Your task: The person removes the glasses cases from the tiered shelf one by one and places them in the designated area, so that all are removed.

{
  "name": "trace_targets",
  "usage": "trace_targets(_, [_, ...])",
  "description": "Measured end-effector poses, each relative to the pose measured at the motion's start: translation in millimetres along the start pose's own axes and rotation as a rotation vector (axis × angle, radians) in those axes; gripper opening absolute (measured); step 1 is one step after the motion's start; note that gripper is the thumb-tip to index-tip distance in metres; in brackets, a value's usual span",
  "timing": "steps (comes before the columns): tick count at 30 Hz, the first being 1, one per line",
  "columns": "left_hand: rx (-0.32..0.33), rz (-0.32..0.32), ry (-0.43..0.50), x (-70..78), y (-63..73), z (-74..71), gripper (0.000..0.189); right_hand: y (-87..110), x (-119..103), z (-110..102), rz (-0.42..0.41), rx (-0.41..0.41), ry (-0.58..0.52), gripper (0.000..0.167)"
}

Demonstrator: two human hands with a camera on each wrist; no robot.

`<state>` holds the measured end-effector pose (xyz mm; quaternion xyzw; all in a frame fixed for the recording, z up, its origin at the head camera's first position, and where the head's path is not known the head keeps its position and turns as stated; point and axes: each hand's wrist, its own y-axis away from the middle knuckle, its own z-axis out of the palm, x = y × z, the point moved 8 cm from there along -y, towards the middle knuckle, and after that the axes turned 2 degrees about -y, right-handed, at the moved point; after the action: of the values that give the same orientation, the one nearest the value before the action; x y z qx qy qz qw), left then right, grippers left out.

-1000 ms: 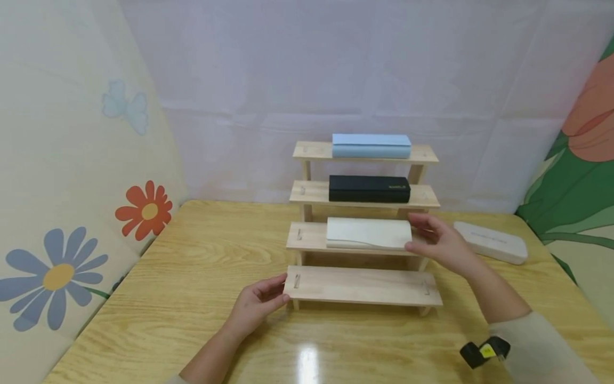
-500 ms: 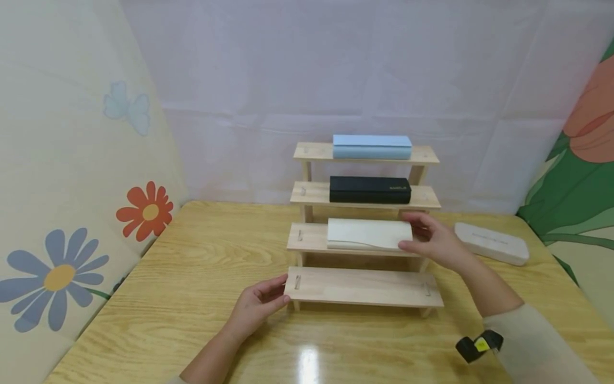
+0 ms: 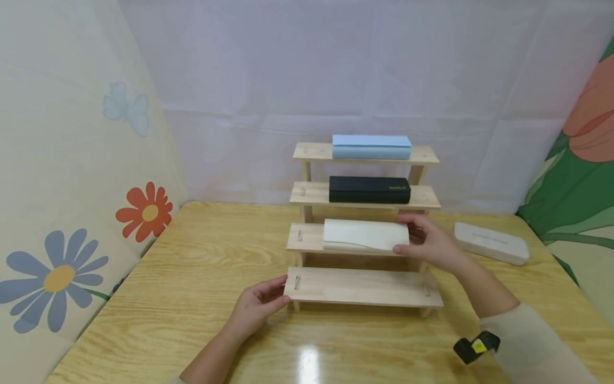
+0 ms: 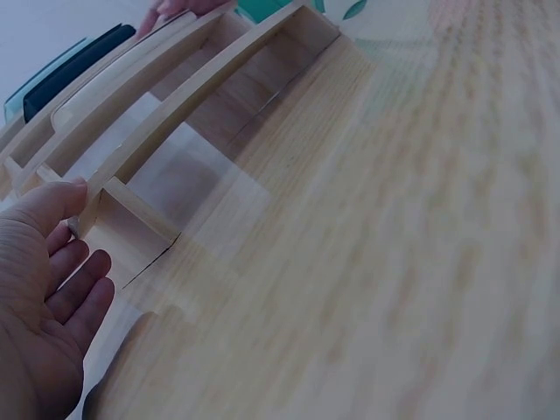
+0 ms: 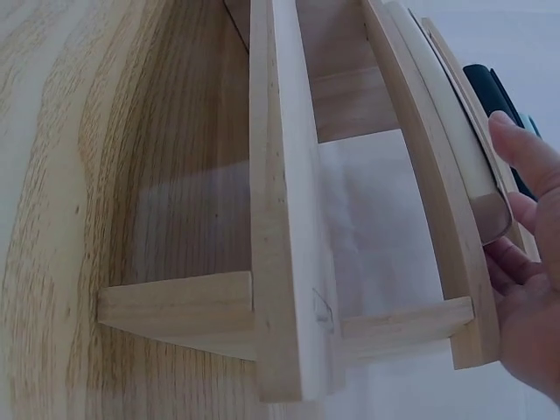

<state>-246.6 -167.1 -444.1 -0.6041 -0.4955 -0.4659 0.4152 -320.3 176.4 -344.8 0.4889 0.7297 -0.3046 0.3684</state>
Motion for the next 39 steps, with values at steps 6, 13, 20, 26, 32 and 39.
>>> trace_targets(6, [0.007,-0.007,0.001,-0.5,-0.3,-0.1,0.049,-2.9,-1,3,-0.003,0.004,0.062,0.074])
trace_targets(13, [0.013,-0.014,0.001,-1.2,-1.1,-0.5,0.049,-6.4,-6,8,-0.024,0.005,0.150,0.072])
trace_targets(20, [0.008,-0.014,0.004,-1.6,-2.2,-0.5,0.049,-9.7,-8,12,-0.020,-0.014,0.163,0.073])
trace_targets(26, [0.007,-0.012,-0.003,-0.5,-2.4,-0.5,0.049,-14.4,-7,14,-0.011,-0.009,0.196,0.075])
trace_targets(32, [0.013,-0.014,-0.012,-0.4,-1.9,-0.6,0.049,-17.4,-10,19,-0.041,-0.009,0.218,0.075])
trace_targets(39, [0.007,-0.007,-0.003,-0.5,-0.6,-0.1,0.049,-17.1,-12,24,-0.063,-0.007,0.252,0.077])
